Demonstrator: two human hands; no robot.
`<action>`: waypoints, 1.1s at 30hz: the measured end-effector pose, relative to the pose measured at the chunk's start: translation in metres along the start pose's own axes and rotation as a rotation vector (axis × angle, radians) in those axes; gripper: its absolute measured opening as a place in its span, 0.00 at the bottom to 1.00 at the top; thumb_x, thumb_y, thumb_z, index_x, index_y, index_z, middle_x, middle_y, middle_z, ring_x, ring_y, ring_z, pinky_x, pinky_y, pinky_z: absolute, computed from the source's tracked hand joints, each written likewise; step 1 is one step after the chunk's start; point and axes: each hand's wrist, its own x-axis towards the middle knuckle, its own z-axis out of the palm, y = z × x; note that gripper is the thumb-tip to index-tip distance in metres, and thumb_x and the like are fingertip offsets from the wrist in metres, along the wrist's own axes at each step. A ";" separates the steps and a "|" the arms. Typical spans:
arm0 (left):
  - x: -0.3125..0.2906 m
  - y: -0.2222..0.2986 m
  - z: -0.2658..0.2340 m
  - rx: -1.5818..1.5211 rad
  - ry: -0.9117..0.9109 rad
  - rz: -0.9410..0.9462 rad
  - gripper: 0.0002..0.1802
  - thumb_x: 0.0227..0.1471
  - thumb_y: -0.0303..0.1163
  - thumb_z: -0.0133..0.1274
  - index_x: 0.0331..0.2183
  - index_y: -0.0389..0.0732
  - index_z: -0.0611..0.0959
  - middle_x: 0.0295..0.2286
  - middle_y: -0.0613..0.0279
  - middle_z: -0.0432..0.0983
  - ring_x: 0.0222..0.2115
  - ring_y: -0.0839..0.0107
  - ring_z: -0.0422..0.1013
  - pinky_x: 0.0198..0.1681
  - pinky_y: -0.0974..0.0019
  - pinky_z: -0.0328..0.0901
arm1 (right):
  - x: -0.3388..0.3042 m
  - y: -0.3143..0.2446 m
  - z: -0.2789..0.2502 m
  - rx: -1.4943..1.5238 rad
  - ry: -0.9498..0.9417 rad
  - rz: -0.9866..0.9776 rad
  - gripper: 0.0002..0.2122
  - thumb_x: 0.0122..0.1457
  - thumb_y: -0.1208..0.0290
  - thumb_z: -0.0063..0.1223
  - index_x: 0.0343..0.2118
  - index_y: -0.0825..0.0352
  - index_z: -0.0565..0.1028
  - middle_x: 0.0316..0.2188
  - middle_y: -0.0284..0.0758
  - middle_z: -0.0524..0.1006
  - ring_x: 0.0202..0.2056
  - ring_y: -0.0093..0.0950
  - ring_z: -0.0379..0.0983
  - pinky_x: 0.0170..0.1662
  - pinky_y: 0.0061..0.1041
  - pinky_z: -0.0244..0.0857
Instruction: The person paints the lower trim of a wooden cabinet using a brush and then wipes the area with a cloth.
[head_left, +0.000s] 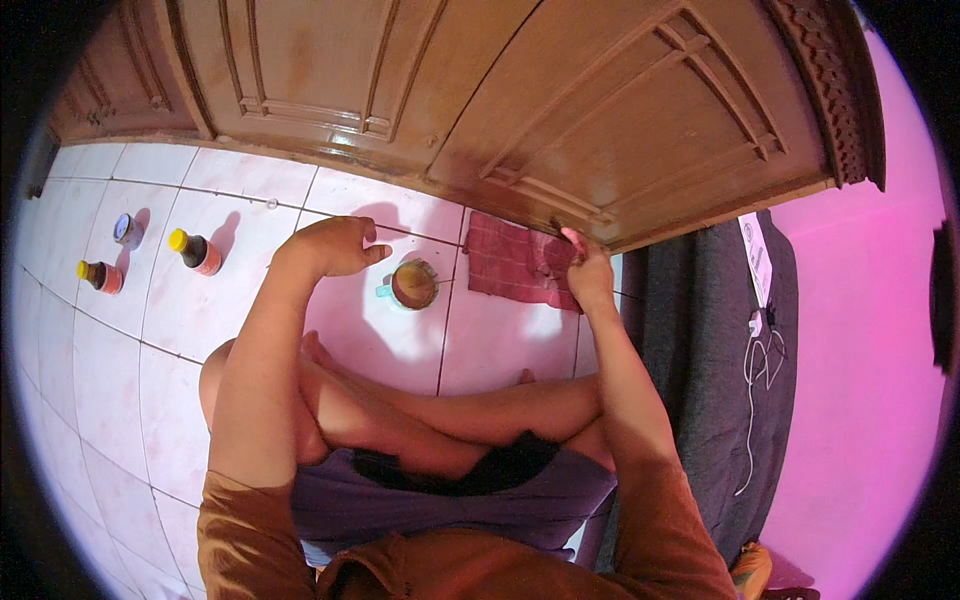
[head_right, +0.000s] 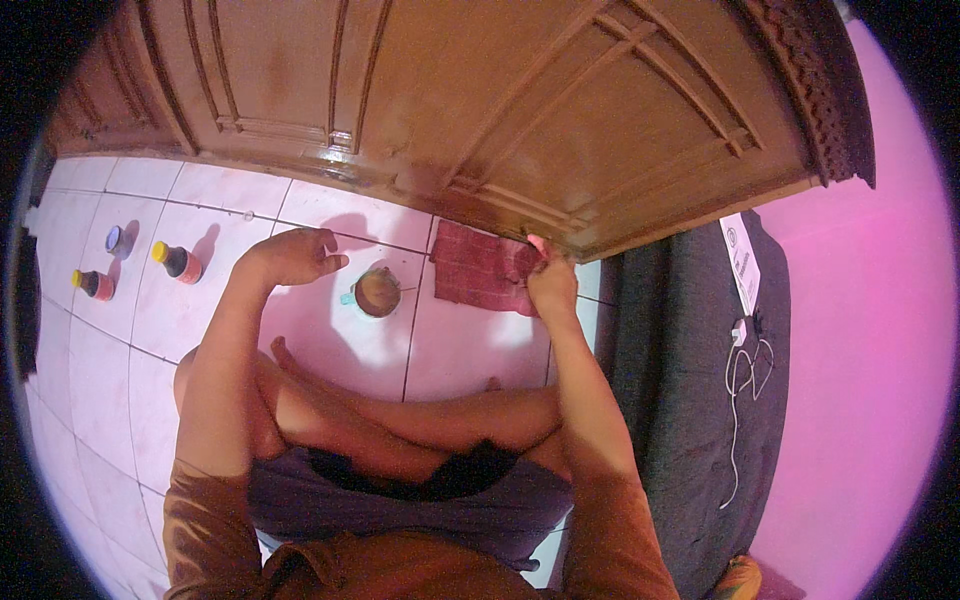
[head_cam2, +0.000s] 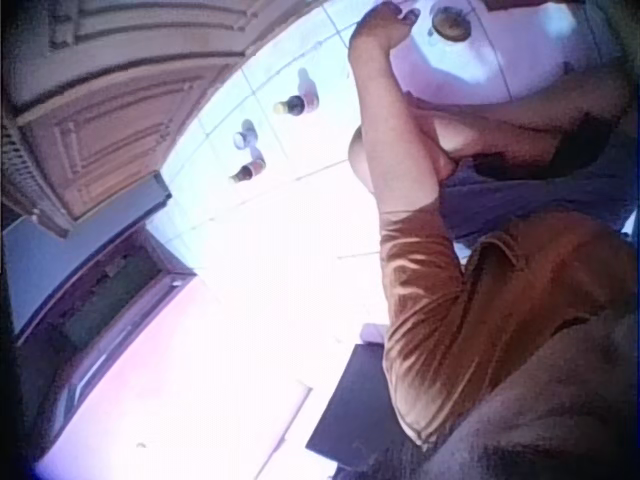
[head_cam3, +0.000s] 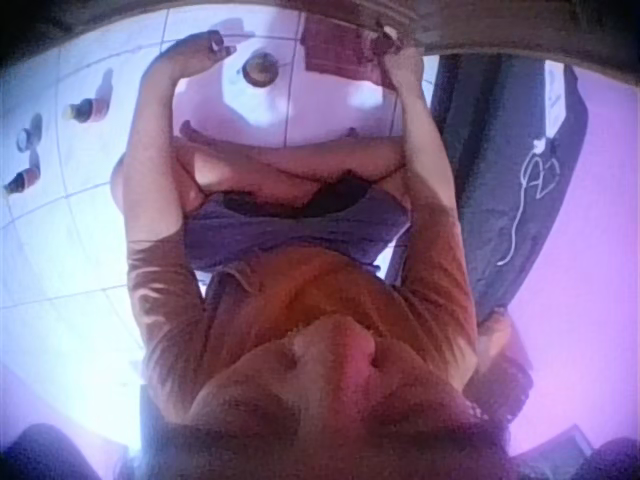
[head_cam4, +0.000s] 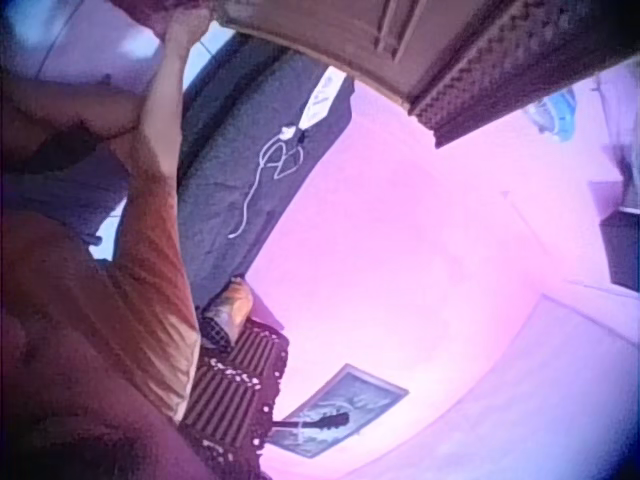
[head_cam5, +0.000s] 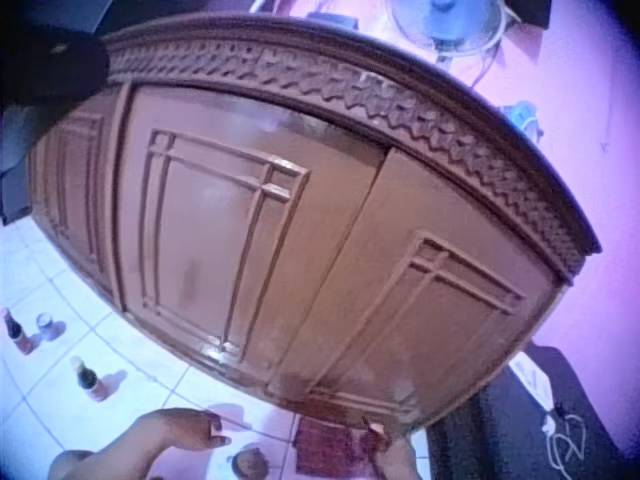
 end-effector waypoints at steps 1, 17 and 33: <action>-0.003 -0.005 0.000 -0.009 0.003 -0.019 0.30 0.54 0.53 0.47 0.43 0.33 0.76 0.34 0.42 0.77 0.39 0.48 0.73 0.44 0.55 0.66 | -0.007 -0.012 -0.005 0.034 0.083 0.036 0.22 0.53 0.77 0.46 0.51 0.51 0.72 0.50 0.49 0.68 0.49 0.47 0.69 0.52 0.39 0.65; -0.007 0.008 -0.016 0.005 0.043 0.005 0.29 0.54 0.52 0.49 0.45 0.34 0.76 0.36 0.42 0.77 0.40 0.49 0.73 0.45 0.55 0.66 | -0.029 -0.025 0.012 0.057 0.199 -0.070 0.21 0.51 0.78 0.48 0.51 0.59 0.72 0.46 0.50 0.72 0.48 0.49 0.68 0.51 0.39 0.64; -0.012 0.012 -0.020 0.020 0.035 -0.010 0.28 0.54 0.52 0.47 0.41 0.36 0.80 0.40 0.48 0.76 0.42 0.53 0.72 0.47 0.55 0.66 | -0.004 -0.072 0.021 -0.018 0.059 -0.011 0.20 0.53 0.77 0.47 0.49 0.53 0.75 0.47 0.45 0.73 0.51 0.45 0.65 0.55 0.38 0.59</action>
